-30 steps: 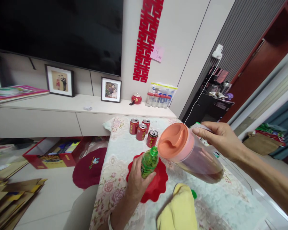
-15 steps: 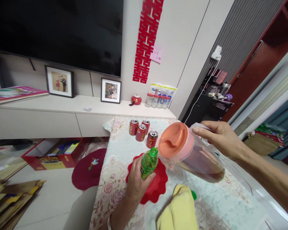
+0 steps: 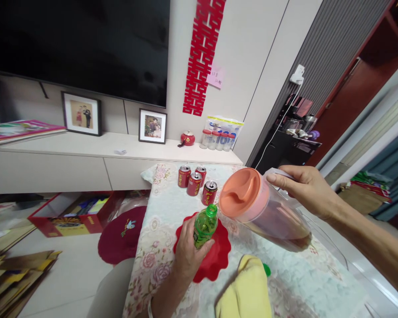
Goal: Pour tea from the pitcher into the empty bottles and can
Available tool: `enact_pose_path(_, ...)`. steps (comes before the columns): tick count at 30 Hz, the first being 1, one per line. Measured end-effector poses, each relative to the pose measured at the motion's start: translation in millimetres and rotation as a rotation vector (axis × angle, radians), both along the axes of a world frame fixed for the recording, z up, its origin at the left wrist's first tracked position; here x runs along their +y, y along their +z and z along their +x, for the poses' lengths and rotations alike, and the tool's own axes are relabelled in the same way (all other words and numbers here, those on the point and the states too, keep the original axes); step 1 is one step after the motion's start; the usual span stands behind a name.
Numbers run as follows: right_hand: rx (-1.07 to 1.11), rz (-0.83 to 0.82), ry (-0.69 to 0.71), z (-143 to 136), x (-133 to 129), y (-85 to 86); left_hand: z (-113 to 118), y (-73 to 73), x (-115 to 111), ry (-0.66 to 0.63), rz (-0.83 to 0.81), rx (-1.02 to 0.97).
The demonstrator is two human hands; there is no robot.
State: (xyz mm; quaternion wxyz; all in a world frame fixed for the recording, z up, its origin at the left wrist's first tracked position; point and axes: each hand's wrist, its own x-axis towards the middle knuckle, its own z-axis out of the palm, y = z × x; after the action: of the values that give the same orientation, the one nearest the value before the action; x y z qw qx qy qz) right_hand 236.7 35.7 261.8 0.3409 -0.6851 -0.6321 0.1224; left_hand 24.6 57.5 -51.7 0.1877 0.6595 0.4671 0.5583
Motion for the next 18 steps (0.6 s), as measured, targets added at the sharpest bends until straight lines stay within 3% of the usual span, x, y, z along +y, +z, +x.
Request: enact_pose_path(18,-0.008,0.01,0.013,4.7,-0.7,4.8,-0.8,-1.2,0.1,-0.013,-0.012,-0.006)
